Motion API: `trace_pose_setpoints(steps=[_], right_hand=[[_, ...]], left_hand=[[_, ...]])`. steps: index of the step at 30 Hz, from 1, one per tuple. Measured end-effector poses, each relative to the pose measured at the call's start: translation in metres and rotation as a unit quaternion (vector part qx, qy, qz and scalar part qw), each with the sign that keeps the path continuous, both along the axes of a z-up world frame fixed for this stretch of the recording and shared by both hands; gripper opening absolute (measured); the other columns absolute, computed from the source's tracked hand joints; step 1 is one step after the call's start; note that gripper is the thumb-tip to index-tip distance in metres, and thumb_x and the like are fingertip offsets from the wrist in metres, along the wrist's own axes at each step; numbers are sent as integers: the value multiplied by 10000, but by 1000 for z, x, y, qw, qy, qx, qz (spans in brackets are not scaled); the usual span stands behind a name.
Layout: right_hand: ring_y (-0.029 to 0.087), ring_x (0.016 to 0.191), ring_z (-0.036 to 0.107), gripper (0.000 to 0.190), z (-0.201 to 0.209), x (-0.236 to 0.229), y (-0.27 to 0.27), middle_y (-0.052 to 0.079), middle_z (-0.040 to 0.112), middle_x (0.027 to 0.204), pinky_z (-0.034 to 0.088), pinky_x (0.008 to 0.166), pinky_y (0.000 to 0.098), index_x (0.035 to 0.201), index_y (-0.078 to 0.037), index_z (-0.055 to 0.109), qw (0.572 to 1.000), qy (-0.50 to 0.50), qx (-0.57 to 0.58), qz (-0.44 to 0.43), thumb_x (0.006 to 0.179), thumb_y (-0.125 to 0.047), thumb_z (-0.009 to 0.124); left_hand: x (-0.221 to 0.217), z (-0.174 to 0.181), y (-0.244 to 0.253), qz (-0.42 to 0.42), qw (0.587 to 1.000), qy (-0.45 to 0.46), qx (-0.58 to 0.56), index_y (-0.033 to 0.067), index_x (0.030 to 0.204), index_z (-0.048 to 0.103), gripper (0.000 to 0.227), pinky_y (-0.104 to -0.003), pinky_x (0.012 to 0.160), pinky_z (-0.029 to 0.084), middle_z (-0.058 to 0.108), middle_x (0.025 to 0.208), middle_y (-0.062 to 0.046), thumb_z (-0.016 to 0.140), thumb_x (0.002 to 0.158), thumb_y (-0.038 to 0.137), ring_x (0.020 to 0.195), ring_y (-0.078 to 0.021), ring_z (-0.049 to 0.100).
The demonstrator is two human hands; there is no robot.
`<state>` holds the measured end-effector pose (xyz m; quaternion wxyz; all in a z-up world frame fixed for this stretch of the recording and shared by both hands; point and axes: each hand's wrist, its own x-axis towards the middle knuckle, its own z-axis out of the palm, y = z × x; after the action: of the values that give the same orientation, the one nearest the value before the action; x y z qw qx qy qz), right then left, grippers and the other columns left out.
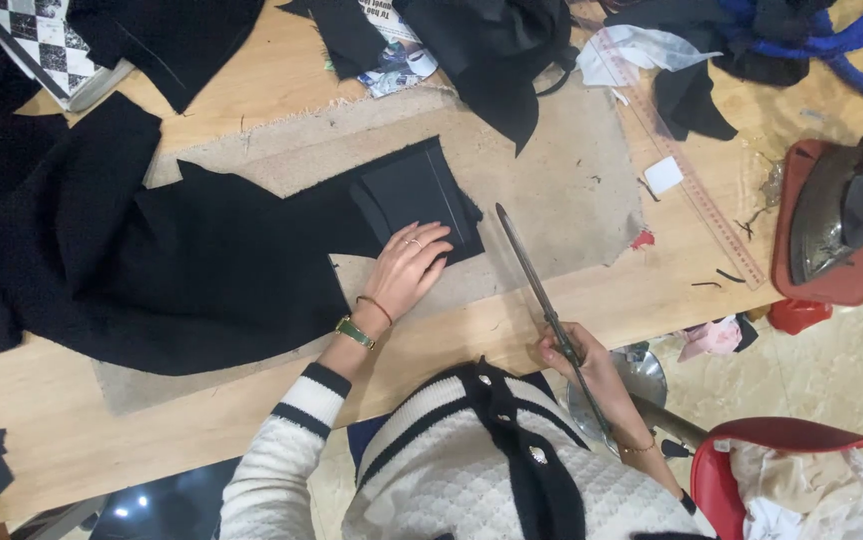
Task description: The person measures and marks a piece of black fabric using a clear ruler and white chalk. They then use large scissors to cut the fabric along the marked lines.
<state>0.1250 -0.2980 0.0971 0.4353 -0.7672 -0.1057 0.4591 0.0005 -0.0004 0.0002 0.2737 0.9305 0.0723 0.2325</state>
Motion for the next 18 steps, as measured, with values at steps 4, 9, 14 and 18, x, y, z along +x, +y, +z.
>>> trace_pose_setpoints(steps=[4,9,14,18], right_hand=[[212,839,649,472,-4,-5,-4,158,725,973,519,724,322,1219,-7,660,1000,1,-2,-5,843,-250,808],[225,837,651,454,-11,-11,-9,160,720,962,517,711,319,1205,-6,659,1000,5,7,-9,842,-233,810],[199,738,625,455,-9,-17,-8,157,720,924,492,682,315,1199,8,667,1000,-2,-8,-13,830,-207,823],[195,710,626,462,-5,-22,-7,153,730,897,490,671,313,1189,6,677,1000,-11,-17,-10,812,-205,841]], left_hand=[[1,0,-1,10,999,28,-19,106,1187,681,275,-443,1161,415,633,1359,-60,693,953,252,1324,-228,559],[2,-4,0,7,999,34,12,77,1218,667,440,-447,1166,412,615,1369,-85,757,899,366,1337,-245,545],[7,-13,-1,29,997,0,73,67,1171,693,266,-429,1105,469,656,1289,-94,666,974,242,1271,-235,600],[8,-18,-1,26,996,-20,77,55,1167,698,262,-439,1088,486,673,1264,-111,673,973,229,1246,-256,620]])
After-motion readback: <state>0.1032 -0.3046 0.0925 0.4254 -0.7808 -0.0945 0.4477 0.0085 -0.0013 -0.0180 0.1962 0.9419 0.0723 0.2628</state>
